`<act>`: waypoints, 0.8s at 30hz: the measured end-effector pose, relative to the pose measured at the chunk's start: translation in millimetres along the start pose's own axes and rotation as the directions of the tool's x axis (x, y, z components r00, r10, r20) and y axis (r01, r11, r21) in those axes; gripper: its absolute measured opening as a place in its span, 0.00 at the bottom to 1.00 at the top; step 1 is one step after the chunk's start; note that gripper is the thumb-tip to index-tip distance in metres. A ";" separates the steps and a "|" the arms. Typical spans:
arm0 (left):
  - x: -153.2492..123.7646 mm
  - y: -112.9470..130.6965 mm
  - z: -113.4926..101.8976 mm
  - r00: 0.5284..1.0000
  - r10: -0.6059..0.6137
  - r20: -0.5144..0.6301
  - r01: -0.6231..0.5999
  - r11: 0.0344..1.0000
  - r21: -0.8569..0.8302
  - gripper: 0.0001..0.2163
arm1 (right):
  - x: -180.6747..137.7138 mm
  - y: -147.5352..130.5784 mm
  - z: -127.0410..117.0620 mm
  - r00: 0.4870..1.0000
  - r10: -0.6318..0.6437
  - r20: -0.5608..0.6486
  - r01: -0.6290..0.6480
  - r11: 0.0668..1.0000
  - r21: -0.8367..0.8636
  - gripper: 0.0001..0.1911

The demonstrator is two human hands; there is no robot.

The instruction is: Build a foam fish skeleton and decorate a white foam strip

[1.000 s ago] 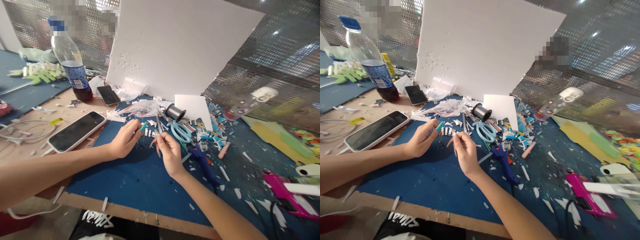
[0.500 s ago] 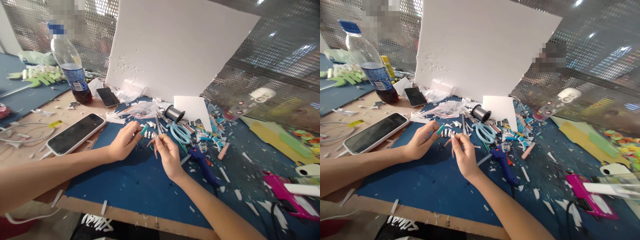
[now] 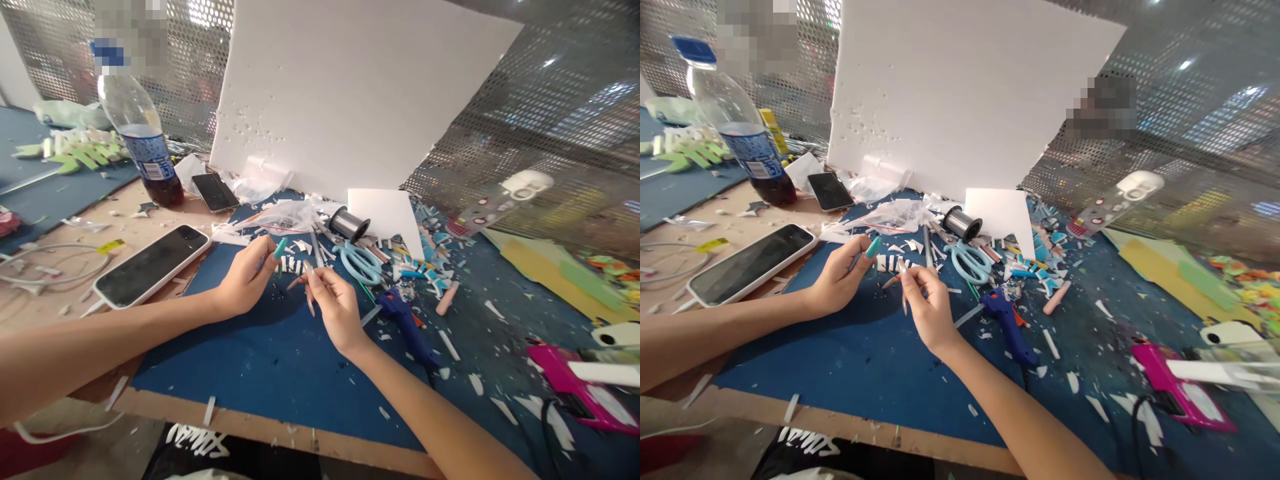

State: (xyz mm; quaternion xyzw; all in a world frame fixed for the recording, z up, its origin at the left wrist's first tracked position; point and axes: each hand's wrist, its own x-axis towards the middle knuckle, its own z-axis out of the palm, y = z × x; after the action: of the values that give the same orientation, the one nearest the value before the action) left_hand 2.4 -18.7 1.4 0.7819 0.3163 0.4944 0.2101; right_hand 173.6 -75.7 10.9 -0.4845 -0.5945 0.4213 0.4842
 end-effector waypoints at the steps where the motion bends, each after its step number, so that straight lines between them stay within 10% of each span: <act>1: -0.1 0.0 0.1 1.000 -0.003 -0.003 0.003 1.000 -0.005 0.12 | 0.1 0.5 -0.2 1.000 -0.001 0.003 0.001 1.000 -0.018 0.17; 24: -0.4 -0.5 0.1 0.999 0.037 0.032 -0.037 0.999 -0.006 0.12 | 0.3 -1.8 1.8 0.997 0.030 -0.067 -0.030 1.000 -0.008 0.18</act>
State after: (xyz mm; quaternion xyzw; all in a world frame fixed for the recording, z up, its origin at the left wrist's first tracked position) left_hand 2.2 -18.7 0.8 0.7948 0.2970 0.4866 0.2082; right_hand 171.5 -75.8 12.4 -0.5093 -0.5725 0.4095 0.4952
